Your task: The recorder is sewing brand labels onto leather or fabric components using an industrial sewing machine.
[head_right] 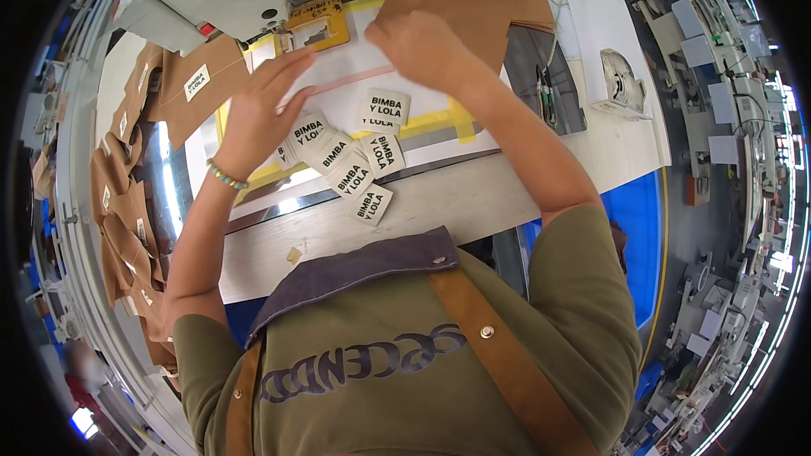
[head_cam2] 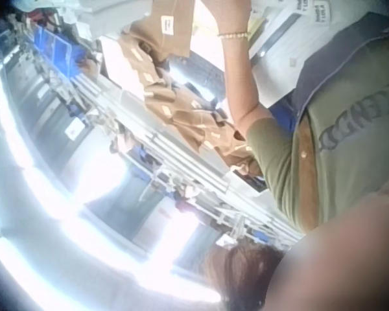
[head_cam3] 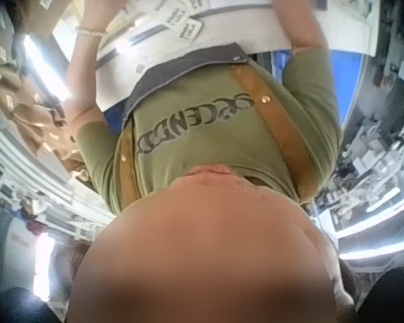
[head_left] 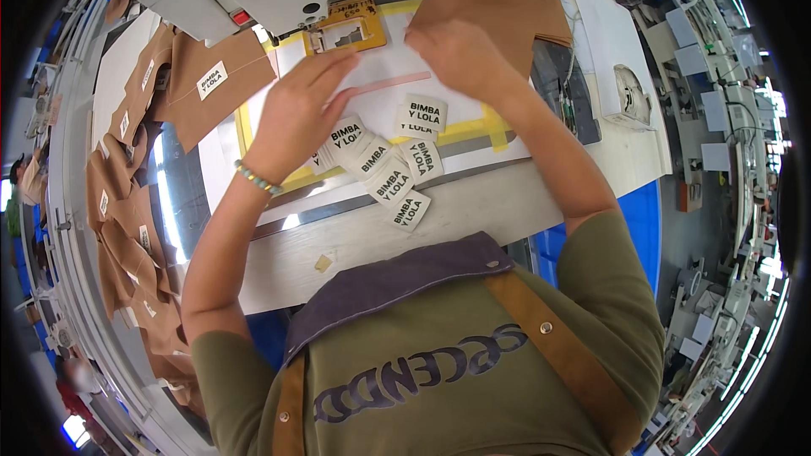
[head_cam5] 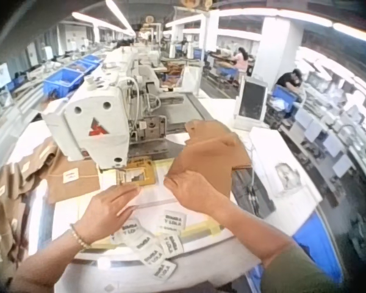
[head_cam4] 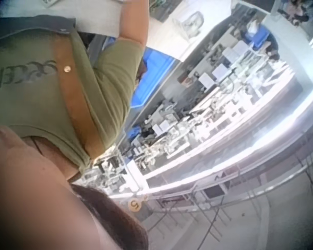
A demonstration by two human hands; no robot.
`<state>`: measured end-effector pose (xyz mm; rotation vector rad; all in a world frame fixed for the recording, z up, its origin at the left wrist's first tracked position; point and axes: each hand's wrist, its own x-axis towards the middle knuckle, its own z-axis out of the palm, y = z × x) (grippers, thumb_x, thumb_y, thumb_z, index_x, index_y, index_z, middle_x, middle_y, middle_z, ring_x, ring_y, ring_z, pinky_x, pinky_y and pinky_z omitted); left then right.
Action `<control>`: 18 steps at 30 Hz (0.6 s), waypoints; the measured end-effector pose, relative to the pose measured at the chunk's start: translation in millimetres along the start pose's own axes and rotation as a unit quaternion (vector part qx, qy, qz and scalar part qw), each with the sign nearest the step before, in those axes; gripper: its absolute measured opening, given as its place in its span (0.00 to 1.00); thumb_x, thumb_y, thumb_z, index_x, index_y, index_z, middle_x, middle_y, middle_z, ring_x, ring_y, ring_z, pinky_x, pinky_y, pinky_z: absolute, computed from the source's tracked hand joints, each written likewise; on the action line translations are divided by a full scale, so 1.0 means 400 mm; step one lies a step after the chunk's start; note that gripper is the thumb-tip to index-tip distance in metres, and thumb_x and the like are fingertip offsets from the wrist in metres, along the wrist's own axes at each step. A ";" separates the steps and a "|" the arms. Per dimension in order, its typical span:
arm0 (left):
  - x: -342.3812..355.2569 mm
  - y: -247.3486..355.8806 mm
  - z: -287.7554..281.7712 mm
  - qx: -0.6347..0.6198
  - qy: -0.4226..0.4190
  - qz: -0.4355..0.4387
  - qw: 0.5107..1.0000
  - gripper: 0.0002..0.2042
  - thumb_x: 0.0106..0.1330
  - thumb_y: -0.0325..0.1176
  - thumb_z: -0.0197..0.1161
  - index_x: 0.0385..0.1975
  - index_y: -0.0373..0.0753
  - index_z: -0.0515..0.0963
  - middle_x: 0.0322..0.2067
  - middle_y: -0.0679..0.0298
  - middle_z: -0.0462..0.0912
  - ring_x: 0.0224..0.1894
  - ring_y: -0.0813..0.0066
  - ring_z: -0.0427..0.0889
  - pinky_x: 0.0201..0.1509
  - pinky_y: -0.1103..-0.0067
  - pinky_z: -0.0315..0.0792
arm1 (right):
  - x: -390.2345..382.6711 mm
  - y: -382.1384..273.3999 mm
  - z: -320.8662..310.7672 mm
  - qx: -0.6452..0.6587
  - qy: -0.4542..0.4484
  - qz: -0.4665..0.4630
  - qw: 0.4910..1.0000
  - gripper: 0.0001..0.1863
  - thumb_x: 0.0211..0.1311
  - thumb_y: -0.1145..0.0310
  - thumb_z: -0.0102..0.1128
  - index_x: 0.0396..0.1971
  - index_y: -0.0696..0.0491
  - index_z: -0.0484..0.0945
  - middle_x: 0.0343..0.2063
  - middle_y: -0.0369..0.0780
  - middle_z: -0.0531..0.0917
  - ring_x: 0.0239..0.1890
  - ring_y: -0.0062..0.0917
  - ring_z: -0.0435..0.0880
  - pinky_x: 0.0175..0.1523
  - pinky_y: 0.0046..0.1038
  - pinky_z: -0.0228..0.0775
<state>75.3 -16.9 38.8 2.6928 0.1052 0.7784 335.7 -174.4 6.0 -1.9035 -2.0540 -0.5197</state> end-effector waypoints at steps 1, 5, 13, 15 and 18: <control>0.014 0.007 0.018 -0.005 -0.008 0.012 1.000 0.23 0.67 0.27 0.74 0.63 0.38 0.83 0.61 0.56 0.86 0.60 0.54 0.86 0.64 0.66 0.82 | 0.001 -0.028 0.002 0.015 0.005 -0.033 0.999 0.08 0.64 0.71 0.62 0.42 0.50 0.84 0.39 0.38 0.88 0.42 0.34 0.89 0.47 0.37 0.83; 0.057 0.014 0.080 -0.026 -0.017 0.033 0.999 0.27 0.63 0.24 0.73 0.65 0.39 0.80 0.59 0.56 0.87 0.58 0.53 0.87 0.62 0.65 0.83 | -0.004 -0.092 -0.015 0.085 0.035 -0.101 0.991 0.09 0.63 0.70 0.65 0.43 0.49 0.84 0.43 0.34 0.88 0.46 0.32 0.88 0.49 0.34 0.83; 0.067 -0.048 0.099 0.010 -0.075 0.071 0.995 0.15 0.61 0.24 0.70 0.48 0.37 0.84 0.42 0.60 0.88 0.46 0.56 0.87 0.49 0.65 0.83 | -0.051 -0.117 -0.077 0.118 -0.007 -0.045 0.992 0.16 0.71 0.61 0.67 0.52 0.54 0.85 0.53 0.39 0.88 0.55 0.36 0.86 0.58 0.38 0.79; 0.050 -0.079 0.075 0.083 -0.070 0.133 0.985 0.11 0.59 0.25 0.69 0.42 0.38 0.84 0.42 0.61 0.88 0.45 0.59 0.88 0.49 0.68 0.83 | -0.075 -0.110 -0.083 0.107 -0.020 0.008 0.994 0.19 0.74 0.57 0.66 0.55 0.55 0.85 0.56 0.40 0.87 0.59 0.37 0.85 0.63 0.40 0.77; 0.003 -0.108 0.039 0.161 -0.075 0.133 0.975 0.12 0.58 0.24 0.67 0.42 0.38 0.85 0.43 0.63 0.88 0.45 0.62 0.88 0.49 0.70 0.83 | -0.092 -0.079 -0.067 0.052 -0.051 0.071 0.995 0.26 0.78 0.52 0.62 0.62 0.56 0.83 0.67 0.43 0.82 0.70 0.37 0.78 0.73 0.42 0.67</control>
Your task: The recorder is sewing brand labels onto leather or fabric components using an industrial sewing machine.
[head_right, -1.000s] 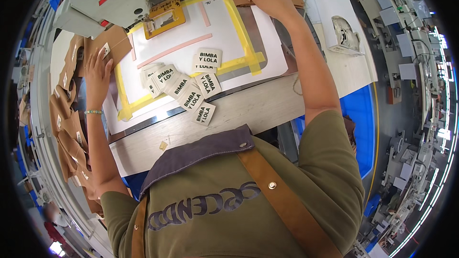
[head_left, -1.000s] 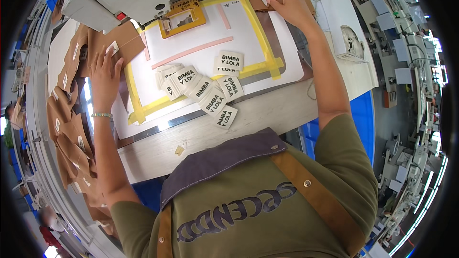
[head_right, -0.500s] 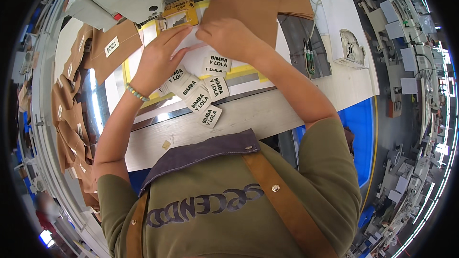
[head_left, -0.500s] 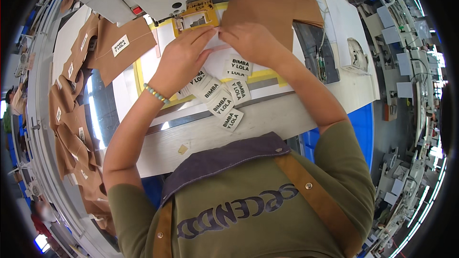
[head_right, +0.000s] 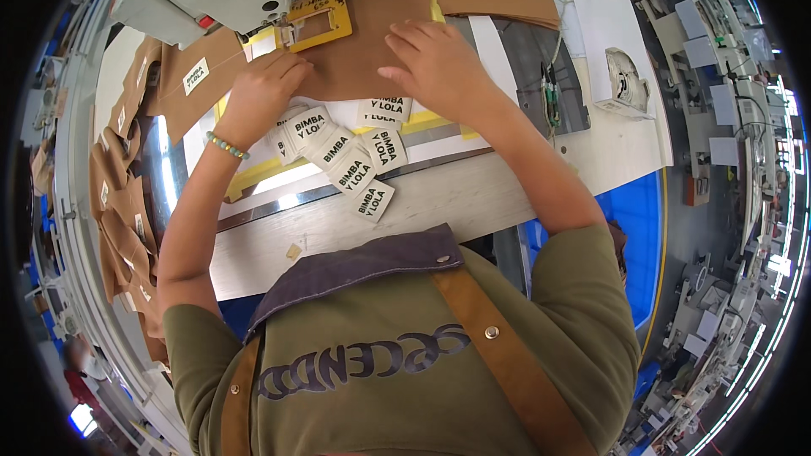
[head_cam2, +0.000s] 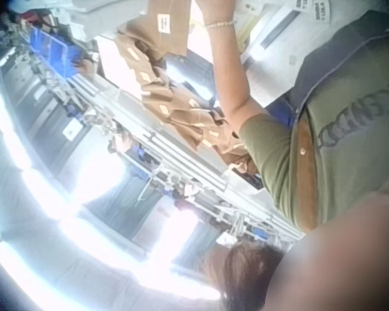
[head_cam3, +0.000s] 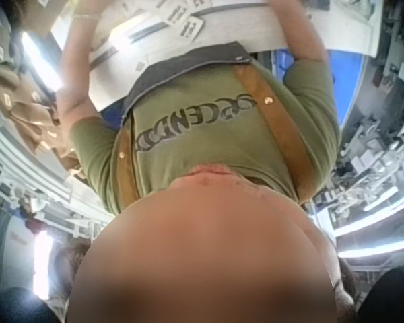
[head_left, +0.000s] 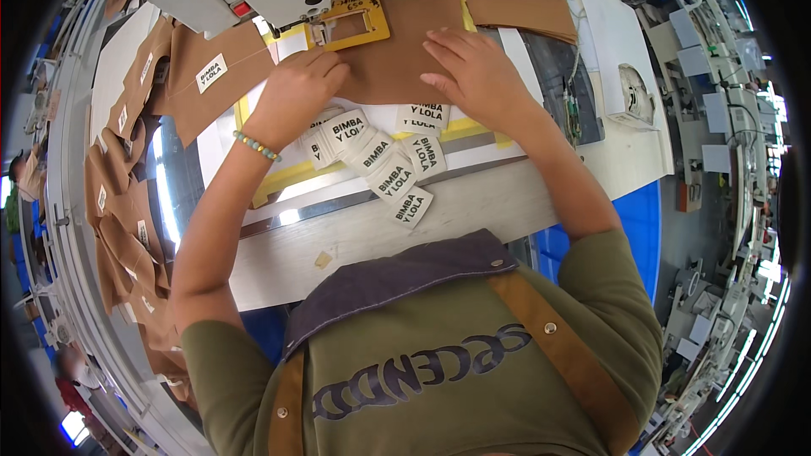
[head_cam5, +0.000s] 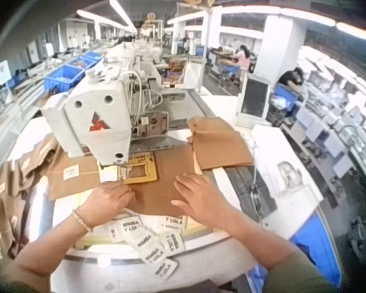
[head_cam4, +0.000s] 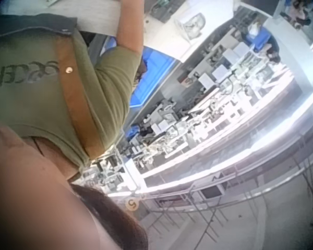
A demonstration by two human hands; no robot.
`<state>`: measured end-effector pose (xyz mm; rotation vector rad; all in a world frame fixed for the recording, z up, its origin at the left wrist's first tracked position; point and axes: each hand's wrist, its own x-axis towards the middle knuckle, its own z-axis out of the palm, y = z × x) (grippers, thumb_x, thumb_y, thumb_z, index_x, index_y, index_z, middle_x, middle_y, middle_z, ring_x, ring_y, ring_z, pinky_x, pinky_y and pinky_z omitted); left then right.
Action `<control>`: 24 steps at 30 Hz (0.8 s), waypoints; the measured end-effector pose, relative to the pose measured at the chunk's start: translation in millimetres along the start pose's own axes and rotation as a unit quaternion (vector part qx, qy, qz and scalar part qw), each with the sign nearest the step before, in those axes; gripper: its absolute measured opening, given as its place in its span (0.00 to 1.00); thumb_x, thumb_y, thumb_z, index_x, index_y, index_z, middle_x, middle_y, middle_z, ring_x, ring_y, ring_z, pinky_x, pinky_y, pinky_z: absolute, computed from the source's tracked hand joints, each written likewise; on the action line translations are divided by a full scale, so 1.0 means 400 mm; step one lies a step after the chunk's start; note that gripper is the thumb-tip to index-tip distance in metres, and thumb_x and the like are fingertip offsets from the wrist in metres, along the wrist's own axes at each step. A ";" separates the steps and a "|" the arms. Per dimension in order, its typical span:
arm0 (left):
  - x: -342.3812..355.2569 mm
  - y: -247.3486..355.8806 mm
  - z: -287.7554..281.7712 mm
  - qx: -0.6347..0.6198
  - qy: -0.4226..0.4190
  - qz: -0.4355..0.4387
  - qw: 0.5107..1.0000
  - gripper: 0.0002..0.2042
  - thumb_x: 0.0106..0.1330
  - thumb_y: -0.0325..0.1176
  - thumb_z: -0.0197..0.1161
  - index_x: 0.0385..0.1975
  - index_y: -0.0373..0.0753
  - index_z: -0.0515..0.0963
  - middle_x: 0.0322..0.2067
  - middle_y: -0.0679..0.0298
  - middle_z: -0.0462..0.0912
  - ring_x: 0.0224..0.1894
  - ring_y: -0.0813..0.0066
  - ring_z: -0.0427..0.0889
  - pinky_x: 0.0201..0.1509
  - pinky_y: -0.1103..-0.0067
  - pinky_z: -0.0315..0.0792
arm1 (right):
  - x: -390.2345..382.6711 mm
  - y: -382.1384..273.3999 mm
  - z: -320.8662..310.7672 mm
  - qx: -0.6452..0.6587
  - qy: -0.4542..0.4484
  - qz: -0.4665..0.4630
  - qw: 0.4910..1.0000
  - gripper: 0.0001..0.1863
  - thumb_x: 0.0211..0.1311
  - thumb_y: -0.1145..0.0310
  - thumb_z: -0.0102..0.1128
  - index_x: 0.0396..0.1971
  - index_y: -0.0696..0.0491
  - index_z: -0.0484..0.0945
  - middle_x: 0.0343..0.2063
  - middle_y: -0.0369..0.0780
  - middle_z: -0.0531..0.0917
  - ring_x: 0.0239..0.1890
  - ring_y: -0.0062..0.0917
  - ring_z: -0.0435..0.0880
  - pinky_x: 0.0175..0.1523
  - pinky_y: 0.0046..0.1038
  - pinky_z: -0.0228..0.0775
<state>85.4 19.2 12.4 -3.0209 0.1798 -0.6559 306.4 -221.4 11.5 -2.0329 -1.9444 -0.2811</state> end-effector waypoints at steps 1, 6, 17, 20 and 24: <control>-0.014 -0.013 -0.005 0.024 -0.007 0.002 1.000 0.12 0.59 0.24 0.67 0.43 0.38 0.85 0.44 0.64 0.88 0.47 0.64 0.88 0.50 0.71 0.84 | 0.001 0.011 0.012 -0.028 -0.015 0.010 0.999 0.28 0.79 0.51 0.60 0.66 0.56 0.80 0.71 0.43 0.78 0.74 0.37 0.74 0.76 0.43 0.63; -0.074 -0.039 -0.014 0.049 -0.005 -0.018 0.999 0.11 0.60 0.25 0.65 0.43 0.38 0.84 0.43 0.64 0.87 0.47 0.66 0.86 0.50 0.72 0.83 | 0.067 0.069 0.083 -0.045 -0.039 -0.003 0.998 0.32 0.82 0.50 0.54 0.74 0.56 0.73 0.79 0.43 0.69 0.82 0.36 0.63 0.82 0.46 0.54; -0.168 -0.031 -0.061 -0.024 -0.011 -0.168 0.985 0.20 0.73 0.26 0.62 0.64 0.38 0.82 0.63 0.60 0.85 0.67 0.55 0.80 0.67 0.65 0.79 | 0.048 0.082 0.029 0.014 -0.026 -0.020 0.999 0.33 0.85 0.47 0.48 0.74 0.56 0.73 0.79 0.41 0.68 0.84 0.36 0.58 0.84 0.47 0.49; -0.191 0.016 -0.065 -0.069 -0.078 -0.186 0.977 0.24 0.78 0.33 0.60 0.73 0.41 0.75 0.75 0.60 0.75 0.79 0.53 0.67 0.80 0.61 0.66 | -0.002 0.052 0.009 0.038 -0.064 -0.045 0.996 0.33 0.84 0.46 0.49 0.74 0.55 0.72 0.79 0.41 0.70 0.84 0.36 0.58 0.86 0.49 0.46; -0.196 0.031 -0.066 -0.074 -0.096 -0.204 0.971 0.27 0.81 0.45 0.58 0.76 0.42 0.71 0.80 0.66 0.67 0.83 0.52 0.57 0.87 0.57 0.50 | -0.019 0.028 0.005 0.030 -0.083 -0.041 0.995 0.32 0.83 0.47 0.51 0.75 0.54 0.71 0.78 0.39 0.70 0.84 0.37 0.58 0.86 0.51 0.45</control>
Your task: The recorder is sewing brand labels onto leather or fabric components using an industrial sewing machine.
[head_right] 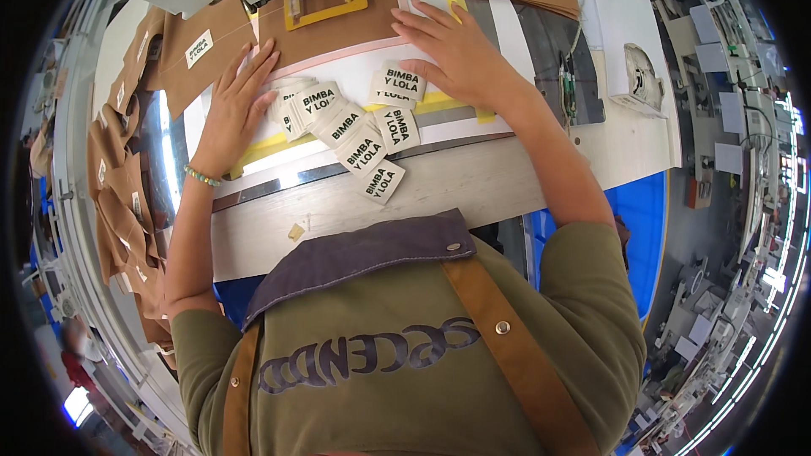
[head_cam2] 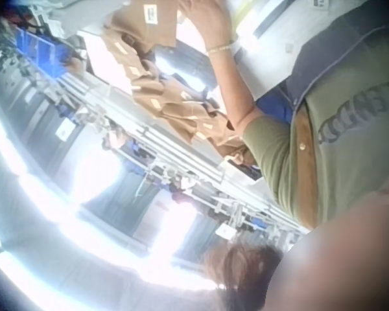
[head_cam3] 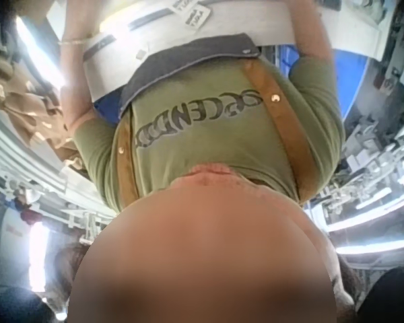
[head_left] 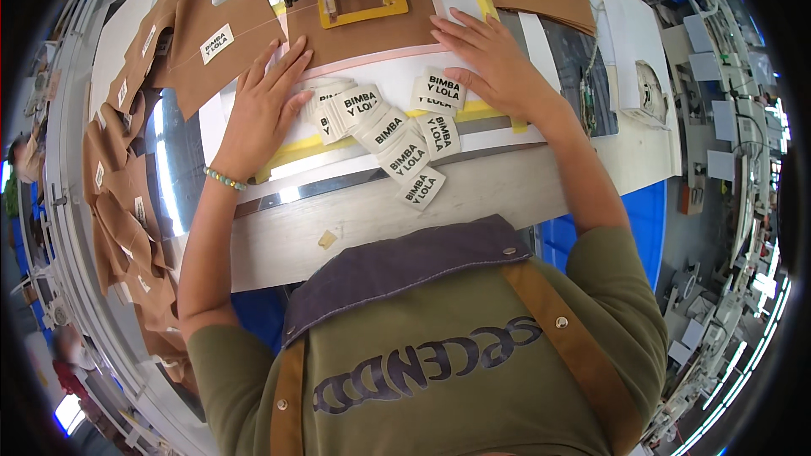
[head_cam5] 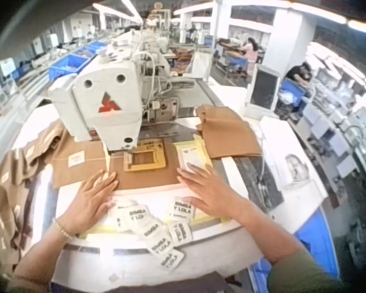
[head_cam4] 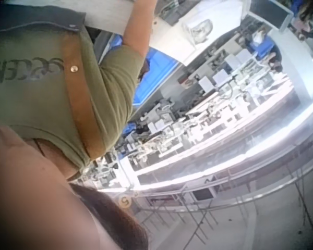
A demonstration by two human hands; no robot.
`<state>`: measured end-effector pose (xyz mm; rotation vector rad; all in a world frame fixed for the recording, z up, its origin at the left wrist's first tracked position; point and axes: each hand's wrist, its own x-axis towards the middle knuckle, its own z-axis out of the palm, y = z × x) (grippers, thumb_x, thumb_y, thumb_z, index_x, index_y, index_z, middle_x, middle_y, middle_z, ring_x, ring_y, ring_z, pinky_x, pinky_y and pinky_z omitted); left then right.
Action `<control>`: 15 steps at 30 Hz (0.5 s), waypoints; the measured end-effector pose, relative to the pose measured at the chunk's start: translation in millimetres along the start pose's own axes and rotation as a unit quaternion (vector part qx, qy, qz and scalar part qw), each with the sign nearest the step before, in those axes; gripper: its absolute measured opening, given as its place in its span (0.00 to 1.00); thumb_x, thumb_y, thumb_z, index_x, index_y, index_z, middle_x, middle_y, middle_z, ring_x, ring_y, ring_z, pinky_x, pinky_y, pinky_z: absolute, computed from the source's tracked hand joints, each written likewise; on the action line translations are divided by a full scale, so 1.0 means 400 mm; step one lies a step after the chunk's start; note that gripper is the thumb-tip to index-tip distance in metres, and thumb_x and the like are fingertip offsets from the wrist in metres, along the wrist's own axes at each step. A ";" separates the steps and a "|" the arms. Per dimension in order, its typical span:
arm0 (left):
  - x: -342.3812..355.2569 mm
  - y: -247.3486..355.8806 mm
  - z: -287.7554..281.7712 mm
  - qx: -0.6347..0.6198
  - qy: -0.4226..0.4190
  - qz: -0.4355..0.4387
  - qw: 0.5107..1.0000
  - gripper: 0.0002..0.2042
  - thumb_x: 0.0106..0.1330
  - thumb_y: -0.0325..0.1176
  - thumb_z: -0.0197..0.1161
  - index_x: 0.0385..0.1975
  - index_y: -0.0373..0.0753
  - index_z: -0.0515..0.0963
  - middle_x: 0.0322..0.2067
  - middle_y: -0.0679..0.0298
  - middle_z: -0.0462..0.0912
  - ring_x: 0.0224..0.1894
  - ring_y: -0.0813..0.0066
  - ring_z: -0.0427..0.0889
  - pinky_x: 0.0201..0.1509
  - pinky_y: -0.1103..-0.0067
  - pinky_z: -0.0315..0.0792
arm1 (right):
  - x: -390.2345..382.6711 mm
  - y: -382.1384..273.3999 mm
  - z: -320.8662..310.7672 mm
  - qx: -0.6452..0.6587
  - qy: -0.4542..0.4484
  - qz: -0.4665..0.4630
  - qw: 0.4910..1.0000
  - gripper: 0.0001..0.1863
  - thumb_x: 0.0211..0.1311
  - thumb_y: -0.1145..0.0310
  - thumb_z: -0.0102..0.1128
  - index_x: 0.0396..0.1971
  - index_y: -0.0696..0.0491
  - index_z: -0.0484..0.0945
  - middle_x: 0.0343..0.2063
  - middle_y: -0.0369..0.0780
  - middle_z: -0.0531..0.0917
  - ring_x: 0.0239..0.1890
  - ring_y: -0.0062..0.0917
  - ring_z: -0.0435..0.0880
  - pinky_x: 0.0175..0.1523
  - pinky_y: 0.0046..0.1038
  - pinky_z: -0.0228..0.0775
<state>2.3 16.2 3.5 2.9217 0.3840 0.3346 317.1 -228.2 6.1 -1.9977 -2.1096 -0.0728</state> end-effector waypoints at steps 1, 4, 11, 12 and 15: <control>0.001 -0.002 -0.001 -0.011 0.008 0.002 1.000 0.28 0.82 0.46 0.57 0.77 0.43 0.70 0.81 0.66 0.66 0.84 0.53 0.56 0.87 0.57 0.49 | 0.000 -0.001 -0.003 0.005 -0.006 0.003 1.000 0.32 0.83 0.48 0.52 0.75 0.53 0.71 0.78 0.39 0.70 0.83 0.37 0.59 0.86 0.52 0.45; 0.002 -0.006 -0.001 -0.008 0.003 0.015 1.000 0.27 0.82 0.45 0.56 0.77 0.43 0.70 0.81 0.67 0.66 0.84 0.54 0.56 0.87 0.57 0.49 | 0.001 -0.005 -0.005 0.022 0.031 0.010 0.999 0.31 0.81 0.49 0.55 0.75 0.51 0.72 0.78 0.37 0.71 0.83 0.37 0.59 0.86 0.53 0.46; -0.018 -0.014 0.002 -0.031 0.028 0.004 0.999 0.23 0.79 0.38 0.61 0.72 0.41 0.77 0.76 0.65 0.74 0.81 0.53 0.63 0.84 0.58 0.58 | 0.000 -0.012 -0.005 0.044 0.021 -0.014 0.999 0.30 0.81 0.53 0.58 0.75 0.49 0.73 0.78 0.38 0.72 0.82 0.39 0.61 0.85 0.51 0.49; -0.020 -0.018 0.001 -0.041 0.049 0.014 0.998 0.22 0.78 0.36 0.63 0.70 0.41 0.78 0.75 0.64 0.75 0.80 0.52 0.66 0.82 0.59 0.61 | 0.000 -0.012 -0.007 0.044 0.015 -0.016 0.999 0.30 0.81 0.53 0.58 0.75 0.49 0.73 0.78 0.38 0.72 0.82 0.39 0.61 0.85 0.51 0.49; -0.024 -0.023 -0.007 -0.073 0.088 0.000 0.993 0.21 0.76 0.33 0.65 0.67 0.40 0.80 0.73 0.62 0.78 0.78 0.52 0.69 0.80 0.59 0.66 | 0.000 -0.015 -0.010 0.081 0.067 0.002 0.995 0.30 0.80 0.53 0.58 0.75 0.50 0.72 0.79 0.37 0.70 0.83 0.40 0.60 0.85 0.48 0.49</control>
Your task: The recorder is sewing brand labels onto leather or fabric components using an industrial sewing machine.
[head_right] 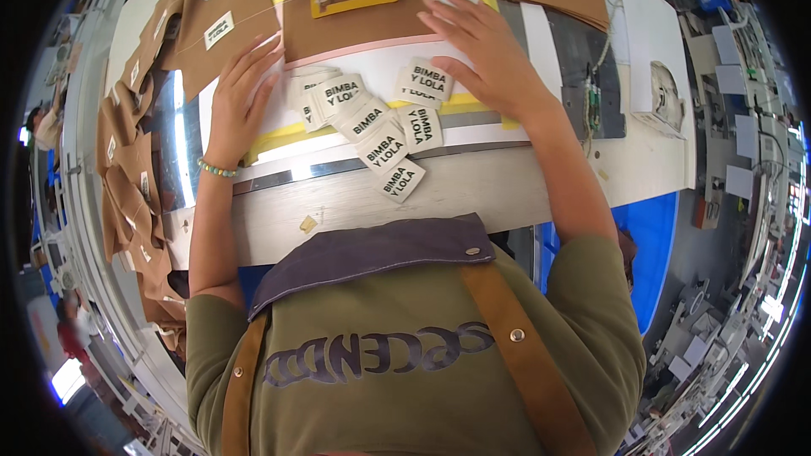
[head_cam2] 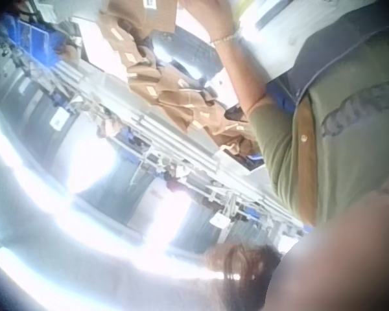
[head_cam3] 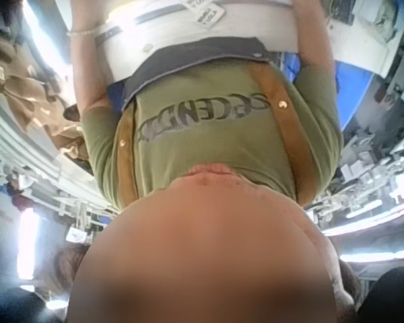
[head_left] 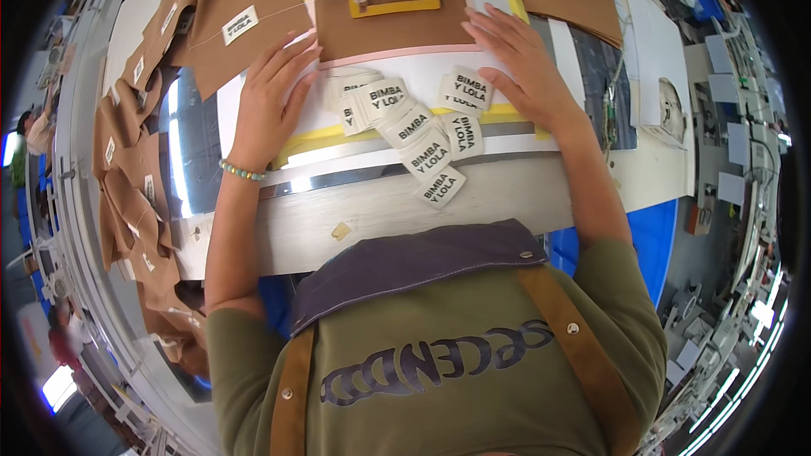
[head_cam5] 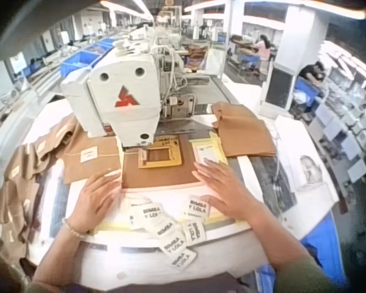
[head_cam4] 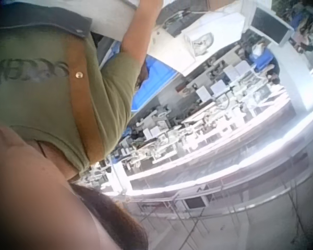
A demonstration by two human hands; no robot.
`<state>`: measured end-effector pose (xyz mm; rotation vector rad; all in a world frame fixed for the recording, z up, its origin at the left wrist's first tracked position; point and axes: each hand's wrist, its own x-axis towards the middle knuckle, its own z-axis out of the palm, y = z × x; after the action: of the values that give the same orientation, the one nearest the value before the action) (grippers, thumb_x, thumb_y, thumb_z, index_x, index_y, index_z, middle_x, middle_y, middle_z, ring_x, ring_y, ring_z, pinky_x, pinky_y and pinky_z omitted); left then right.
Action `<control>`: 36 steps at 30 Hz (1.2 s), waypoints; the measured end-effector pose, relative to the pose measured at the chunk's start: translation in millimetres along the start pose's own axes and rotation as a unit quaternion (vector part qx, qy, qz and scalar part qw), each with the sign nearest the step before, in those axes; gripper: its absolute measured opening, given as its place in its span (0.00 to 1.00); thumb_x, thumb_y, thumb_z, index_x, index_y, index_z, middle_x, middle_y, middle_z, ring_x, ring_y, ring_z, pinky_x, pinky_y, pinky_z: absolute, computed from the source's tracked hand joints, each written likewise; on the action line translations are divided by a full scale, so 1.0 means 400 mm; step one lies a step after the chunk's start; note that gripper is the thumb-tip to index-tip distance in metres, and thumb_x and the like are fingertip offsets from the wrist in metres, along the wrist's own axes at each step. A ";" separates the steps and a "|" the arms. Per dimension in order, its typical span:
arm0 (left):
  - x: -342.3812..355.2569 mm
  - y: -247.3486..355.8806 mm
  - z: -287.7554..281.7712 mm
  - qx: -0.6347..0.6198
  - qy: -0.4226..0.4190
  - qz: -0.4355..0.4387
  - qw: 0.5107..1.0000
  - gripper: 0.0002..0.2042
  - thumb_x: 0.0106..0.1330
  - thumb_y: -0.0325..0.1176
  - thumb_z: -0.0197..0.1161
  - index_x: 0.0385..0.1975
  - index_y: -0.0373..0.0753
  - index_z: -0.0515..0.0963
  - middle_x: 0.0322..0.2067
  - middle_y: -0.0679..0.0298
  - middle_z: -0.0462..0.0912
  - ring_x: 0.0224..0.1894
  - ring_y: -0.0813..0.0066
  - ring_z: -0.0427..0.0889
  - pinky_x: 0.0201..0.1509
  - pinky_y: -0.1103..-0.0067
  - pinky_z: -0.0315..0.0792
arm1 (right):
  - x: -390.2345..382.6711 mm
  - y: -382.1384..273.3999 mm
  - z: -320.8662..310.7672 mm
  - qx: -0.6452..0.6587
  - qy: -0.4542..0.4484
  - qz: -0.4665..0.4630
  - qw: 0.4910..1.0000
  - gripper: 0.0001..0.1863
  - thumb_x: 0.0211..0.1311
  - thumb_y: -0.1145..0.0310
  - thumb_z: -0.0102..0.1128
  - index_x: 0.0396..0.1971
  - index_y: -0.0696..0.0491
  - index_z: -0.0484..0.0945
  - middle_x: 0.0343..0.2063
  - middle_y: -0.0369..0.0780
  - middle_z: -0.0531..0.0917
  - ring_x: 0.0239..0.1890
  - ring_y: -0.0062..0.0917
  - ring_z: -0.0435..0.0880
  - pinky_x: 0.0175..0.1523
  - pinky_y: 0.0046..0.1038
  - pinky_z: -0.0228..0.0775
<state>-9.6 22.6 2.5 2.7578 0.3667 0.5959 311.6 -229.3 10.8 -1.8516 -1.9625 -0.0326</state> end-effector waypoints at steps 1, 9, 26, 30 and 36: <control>-0.001 0.003 -0.001 -0.029 0.029 -0.014 0.999 0.20 0.75 0.32 0.65 0.66 0.40 0.81 0.72 0.62 0.79 0.77 0.51 0.70 0.79 0.59 0.67 | 0.001 -0.002 0.001 0.009 0.001 0.003 1.000 0.30 0.80 0.53 0.58 0.75 0.50 0.72 0.79 0.37 0.70 0.83 0.40 0.60 0.85 0.48 0.49; 0.012 0.026 0.004 0.018 -0.043 0.002 0.999 0.21 0.76 0.32 0.64 0.68 0.40 0.81 0.73 0.62 0.78 0.79 0.51 0.67 0.83 0.60 0.61 | -0.001 0.001 0.005 -0.043 -0.033 -0.009 0.998 0.28 0.80 0.53 0.57 0.72 0.50 0.77 0.77 0.39 0.72 0.82 0.41 0.61 0.84 0.50 0.50; 0.005 0.001 0.019 0.010 -0.015 0.003 1.000 0.19 0.77 0.32 0.63 0.66 0.43 0.83 0.72 0.65 0.80 0.78 0.53 0.69 0.81 0.61 0.64 | -0.026 -0.098 -0.069 -0.006 -0.020 0.066 0.998 0.17 0.69 0.58 0.72 0.50 0.53 0.89 0.53 0.38 0.86 0.59 0.36 0.83 0.62 0.38 0.76; 0.008 0.008 0.004 -0.039 0.019 -0.005 0.999 0.19 0.77 0.32 0.63 0.66 0.42 0.83 0.71 0.63 0.80 0.76 0.54 0.72 0.79 0.63 0.67 | -0.025 -0.130 -0.045 -0.010 -0.021 0.058 0.998 0.14 0.66 0.62 0.73 0.47 0.55 0.89 0.47 0.37 0.87 0.48 0.35 0.87 0.51 0.37 0.81; 0.023 0.037 -0.039 -0.097 0.064 -0.024 0.993 0.18 0.76 0.30 0.64 0.63 0.40 0.84 0.68 0.60 0.83 0.68 0.54 0.82 0.72 0.65 0.75 | 0.024 -0.113 -0.055 -0.046 0.039 0.010 0.998 0.08 0.67 0.69 0.69 0.43 0.53 0.89 0.44 0.34 0.86 0.47 0.32 0.87 0.48 0.35 0.82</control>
<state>-5.4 15.5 24.3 2.5265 0.3815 0.7565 274.9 -231.6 46.3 -1.8982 -1.9171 -0.1896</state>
